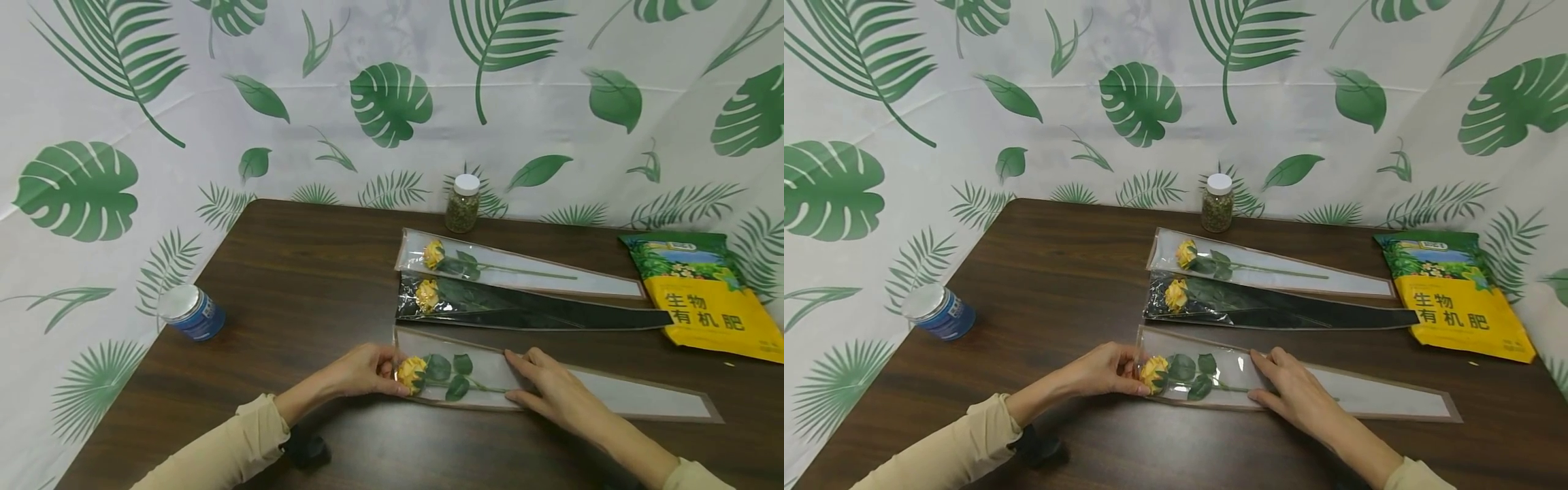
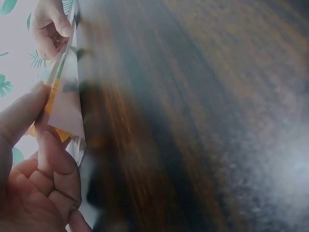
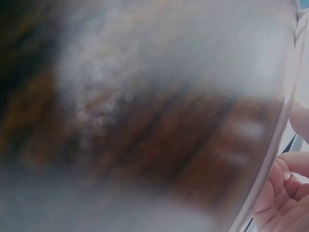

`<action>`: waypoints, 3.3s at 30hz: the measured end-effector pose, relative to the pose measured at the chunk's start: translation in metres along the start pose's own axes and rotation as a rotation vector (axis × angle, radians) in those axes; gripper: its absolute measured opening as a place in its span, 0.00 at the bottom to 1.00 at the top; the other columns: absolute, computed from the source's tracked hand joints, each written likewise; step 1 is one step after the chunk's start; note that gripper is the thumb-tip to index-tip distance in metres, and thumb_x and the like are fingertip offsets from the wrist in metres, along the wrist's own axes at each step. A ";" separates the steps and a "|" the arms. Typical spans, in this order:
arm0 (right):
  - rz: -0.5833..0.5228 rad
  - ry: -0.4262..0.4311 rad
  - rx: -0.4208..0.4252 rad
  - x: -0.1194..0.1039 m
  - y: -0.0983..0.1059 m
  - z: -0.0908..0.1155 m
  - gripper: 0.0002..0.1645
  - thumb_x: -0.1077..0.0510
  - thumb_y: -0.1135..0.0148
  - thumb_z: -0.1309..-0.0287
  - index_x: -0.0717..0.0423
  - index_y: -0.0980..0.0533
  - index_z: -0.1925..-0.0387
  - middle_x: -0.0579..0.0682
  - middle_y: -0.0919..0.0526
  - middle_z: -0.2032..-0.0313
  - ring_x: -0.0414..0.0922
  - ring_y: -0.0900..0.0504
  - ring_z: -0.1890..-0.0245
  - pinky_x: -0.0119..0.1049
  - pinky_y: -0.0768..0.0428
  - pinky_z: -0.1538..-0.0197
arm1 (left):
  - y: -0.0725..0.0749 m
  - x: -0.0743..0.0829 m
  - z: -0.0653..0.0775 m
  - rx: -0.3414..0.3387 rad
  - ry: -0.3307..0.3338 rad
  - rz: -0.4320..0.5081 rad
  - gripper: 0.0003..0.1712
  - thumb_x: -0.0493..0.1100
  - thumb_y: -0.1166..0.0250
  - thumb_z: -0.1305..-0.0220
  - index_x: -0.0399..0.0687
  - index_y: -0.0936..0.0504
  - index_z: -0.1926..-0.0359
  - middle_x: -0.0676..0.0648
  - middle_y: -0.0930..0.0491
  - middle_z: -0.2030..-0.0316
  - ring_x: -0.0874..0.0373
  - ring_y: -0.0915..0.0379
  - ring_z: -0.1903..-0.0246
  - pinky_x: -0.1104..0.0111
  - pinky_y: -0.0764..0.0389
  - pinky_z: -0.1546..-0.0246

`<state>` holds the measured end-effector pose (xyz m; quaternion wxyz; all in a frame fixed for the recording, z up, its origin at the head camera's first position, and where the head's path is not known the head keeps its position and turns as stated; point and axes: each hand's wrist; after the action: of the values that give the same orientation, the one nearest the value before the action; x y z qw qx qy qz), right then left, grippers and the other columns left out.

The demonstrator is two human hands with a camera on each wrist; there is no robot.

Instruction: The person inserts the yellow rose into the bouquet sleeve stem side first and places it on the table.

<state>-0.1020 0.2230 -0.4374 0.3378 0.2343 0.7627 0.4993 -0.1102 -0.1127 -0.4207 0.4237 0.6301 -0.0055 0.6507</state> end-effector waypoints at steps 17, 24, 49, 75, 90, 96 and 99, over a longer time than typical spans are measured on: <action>-0.018 -0.021 0.018 -0.001 -0.003 0.003 0.36 0.56 0.25 0.61 0.67 0.24 0.48 0.43 0.29 0.70 0.28 0.42 0.76 0.23 0.37 0.77 | -0.003 -0.002 0.001 -0.004 -0.014 0.008 0.32 0.44 0.26 0.51 0.39 0.24 0.44 0.58 0.33 0.82 0.69 0.42 0.83 0.77 0.40 0.81; -0.085 0.053 0.081 -0.003 -0.005 0.000 0.34 0.60 0.25 0.62 0.64 0.24 0.48 0.41 0.30 0.70 0.28 0.39 0.75 0.21 0.36 0.77 | -0.005 -0.002 0.001 -0.003 -0.009 0.021 0.33 0.44 0.27 0.50 0.38 0.25 0.43 0.58 0.32 0.81 0.69 0.42 0.83 0.77 0.40 0.81; 0.023 0.022 0.007 -0.001 0.001 -0.008 0.36 0.55 0.25 0.61 0.71 0.25 0.49 0.46 0.28 0.71 0.30 0.42 0.77 0.23 0.37 0.77 | 0.005 -0.001 -0.002 -0.105 -0.050 0.058 0.30 0.39 0.29 0.47 0.33 0.25 0.44 0.57 0.30 0.82 0.69 0.39 0.82 0.78 0.39 0.81; 0.024 -0.058 -0.041 -0.004 0.003 -0.004 0.36 0.55 0.27 0.57 0.71 0.26 0.47 0.48 0.28 0.70 0.32 0.42 0.77 0.25 0.38 0.77 | 0.002 -0.003 0.001 -0.026 -0.027 0.023 0.25 0.42 0.27 0.49 0.37 0.21 0.51 0.56 0.24 0.80 0.68 0.35 0.81 0.77 0.35 0.81; -0.008 -0.070 -0.061 -0.004 0.001 -0.008 0.36 0.55 0.27 0.56 0.72 0.26 0.48 0.46 0.29 0.71 0.30 0.44 0.79 0.24 0.39 0.79 | 0.017 -0.005 0.006 -0.077 -0.013 0.092 0.24 0.43 0.30 0.46 0.36 0.22 0.49 0.48 0.18 0.77 0.61 0.27 0.80 0.77 0.31 0.81; -0.018 -0.078 -0.076 -0.005 0.001 -0.008 0.36 0.55 0.28 0.55 0.72 0.26 0.47 0.46 0.29 0.72 0.30 0.45 0.79 0.24 0.40 0.79 | 0.020 -0.006 0.006 -0.090 -0.002 0.119 0.24 0.42 0.30 0.45 0.35 0.22 0.49 0.45 0.18 0.77 0.60 0.28 0.80 0.77 0.32 0.81; -0.023 -0.079 -0.077 -0.005 0.001 -0.008 0.36 0.54 0.28 0.55 0.72 0.26 0.47 0.46 0.29 0.71 0.30 0.44 0.79 0.24 0.39 0.79 | 0.020 -0.005 0.006 -0.093 -0.003 0.110 0.23 0.43 0.30 0.45 0.36 0.22 0.49 0.44 0.18 0.77 0.61 0.28 0.80 0.78 0.33 0.81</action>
<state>-0.1051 0.2153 -0.4329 0.3820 0.2320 0.7316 0.5148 -0.1172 -0.1321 -0.4131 0.4160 0.6095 -0.0711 0.6711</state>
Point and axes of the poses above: each hand's wrist, its own z-axis away from the middle knuckle, its own y-axis out of the back of the hand, x = y × z
